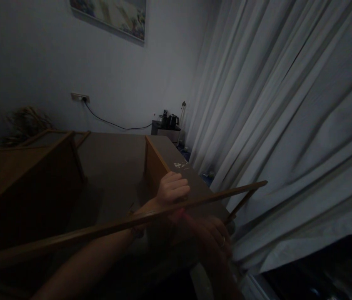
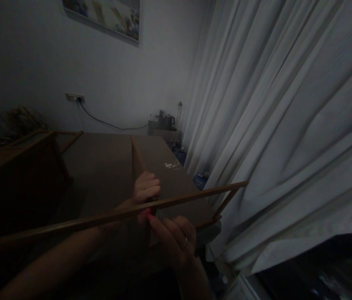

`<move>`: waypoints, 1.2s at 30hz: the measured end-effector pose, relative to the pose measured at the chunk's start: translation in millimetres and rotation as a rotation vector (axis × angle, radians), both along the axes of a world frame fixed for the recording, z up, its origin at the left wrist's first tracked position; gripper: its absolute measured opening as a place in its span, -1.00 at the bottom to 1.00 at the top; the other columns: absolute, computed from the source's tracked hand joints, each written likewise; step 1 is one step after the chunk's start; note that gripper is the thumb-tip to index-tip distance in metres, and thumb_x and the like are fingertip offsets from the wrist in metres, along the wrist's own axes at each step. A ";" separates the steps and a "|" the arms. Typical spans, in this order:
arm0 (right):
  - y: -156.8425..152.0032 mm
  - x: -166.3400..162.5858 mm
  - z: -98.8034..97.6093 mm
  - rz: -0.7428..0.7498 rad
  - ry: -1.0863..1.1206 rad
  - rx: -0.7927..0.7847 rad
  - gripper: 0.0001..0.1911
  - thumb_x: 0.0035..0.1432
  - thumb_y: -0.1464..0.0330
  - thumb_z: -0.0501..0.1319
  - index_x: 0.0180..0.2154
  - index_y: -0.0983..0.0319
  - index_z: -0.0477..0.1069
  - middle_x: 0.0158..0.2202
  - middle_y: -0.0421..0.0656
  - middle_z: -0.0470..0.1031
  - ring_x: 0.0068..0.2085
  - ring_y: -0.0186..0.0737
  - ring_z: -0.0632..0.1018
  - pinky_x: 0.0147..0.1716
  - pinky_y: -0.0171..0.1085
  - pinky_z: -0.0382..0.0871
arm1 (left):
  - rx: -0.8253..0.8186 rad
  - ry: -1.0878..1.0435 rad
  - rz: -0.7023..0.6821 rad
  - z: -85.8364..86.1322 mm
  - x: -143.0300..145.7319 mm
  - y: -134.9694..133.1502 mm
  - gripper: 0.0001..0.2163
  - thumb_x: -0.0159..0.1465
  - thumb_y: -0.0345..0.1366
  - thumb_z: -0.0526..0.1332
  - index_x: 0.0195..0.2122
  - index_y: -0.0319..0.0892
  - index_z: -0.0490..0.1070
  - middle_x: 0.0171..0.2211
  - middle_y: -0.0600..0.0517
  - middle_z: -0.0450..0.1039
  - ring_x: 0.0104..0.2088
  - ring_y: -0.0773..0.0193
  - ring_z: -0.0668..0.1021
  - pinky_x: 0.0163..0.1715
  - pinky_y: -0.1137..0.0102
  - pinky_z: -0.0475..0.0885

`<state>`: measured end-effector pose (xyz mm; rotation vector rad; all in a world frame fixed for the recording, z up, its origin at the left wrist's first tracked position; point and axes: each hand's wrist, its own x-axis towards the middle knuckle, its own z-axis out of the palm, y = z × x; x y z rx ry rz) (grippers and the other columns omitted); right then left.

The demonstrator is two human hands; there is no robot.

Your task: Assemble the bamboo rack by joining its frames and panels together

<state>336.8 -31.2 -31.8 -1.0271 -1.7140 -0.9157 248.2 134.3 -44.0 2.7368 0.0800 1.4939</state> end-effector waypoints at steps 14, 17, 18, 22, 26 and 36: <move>-5.4 8.4 0.9 0.132 0.022 -0.192 -0.69 0.28 0.48 0.07 0.04 0.33 0.36 -0.30 -0.05 0.58 -0.26 -0.20 0.57 -0.33 -0.26 0.52 | 0.020 -0.011 -0.018 -0.7 1.3 -5.2 -0.70 0.31 -0.16 0.15 0.00 -0.18 0.35 -0.02 -0.07 0.40 -0.12 0.19 0.51 -0.14 0.18 0.48; -7.7 8.2 1.4 0.169 0.011 -0.202 -0.65 0.31 0.34 0.05 0.05 0.39 0.33 -0.27 0.02 0.56 -0.21 -0.14 0.55 -0.31 -0.22 0.52 | 0.029 -0.023 -0.022 0.1 -0.4 -5.6 -0.70 0.31 -0.15 0.15 -0.01 -0.18 0.35 -0.03 -0.07 0.40 -0.13 0.20 0.50 -0.14 0.19 0.48; -8.4 8.1 1.6 0.172 0.017 -0.215 -0.63 0.34 0.31 0.02 0.05 0.39 0.34 -0.26 0.02 0.55 -0.20 -0.14 0.54 -0.31 -0.22 0.51 | 0.029 -0.031 -0.021 0.1 -0.6 -5.8 -0.70 0.31 -0.14 0.14 -0.01 -0.18 0.35 -0.04 -0.07 0.40 -0.14 0.21 0.50 -0.15 0.20 0.48; -11.2 7.2 1.7 0.149 0.070 -0.287 -0.62 0.41 0.28 -0.10 0.03 0.32 0.37 -0.24 -0.02 0.55 -0.19 -0.19 0.53 -0.27 -0.25 0.48 | 0.031 -0.069 -0.021 0.1 1.2 -5.2 -0.64 0.32 0.01 0.03 -0.25 -0.19 0.40 -0.33 0.01 0.43 -0.37 0.29 0.45 -0.31 0.29 0.41; -12.2 4.9 2.8 0.177 0.099 -0.269 -0.72 0.40 0.32 -0.01 -0.10 0.20 0.45 -0.36 -0.16 0.48 -0.30 -0.27 0.48 -0.35 -0.30 0.44 | 0.034 -0.115 -0.031 2.1 2.4 -4.7 -0.46 0.30 0.14 -0.26 -0.52 -0.11 0.28 -0.62 0.05 0.23 -0.54 0.25 0.28 -0.44 0.25 0.26; -15.7 8.5 -2.3 0.080 0.008 -0.143 -0.84 0.35 0.39 0.09 -0.16 0.17 0.44 -0.39 -0.22 0.48 -0.31 -0.30 0.50 -0.32 -0.31 0.44 | 0.027 -0.168 -0.031 8.9 1.0 -9.9 -0.46 0.29 0.10 -0.33 -0.50 -0.07 0.28 -0.61 0.04 0.22 -0.52 0.20 0.27 -0.43 0.21 0.22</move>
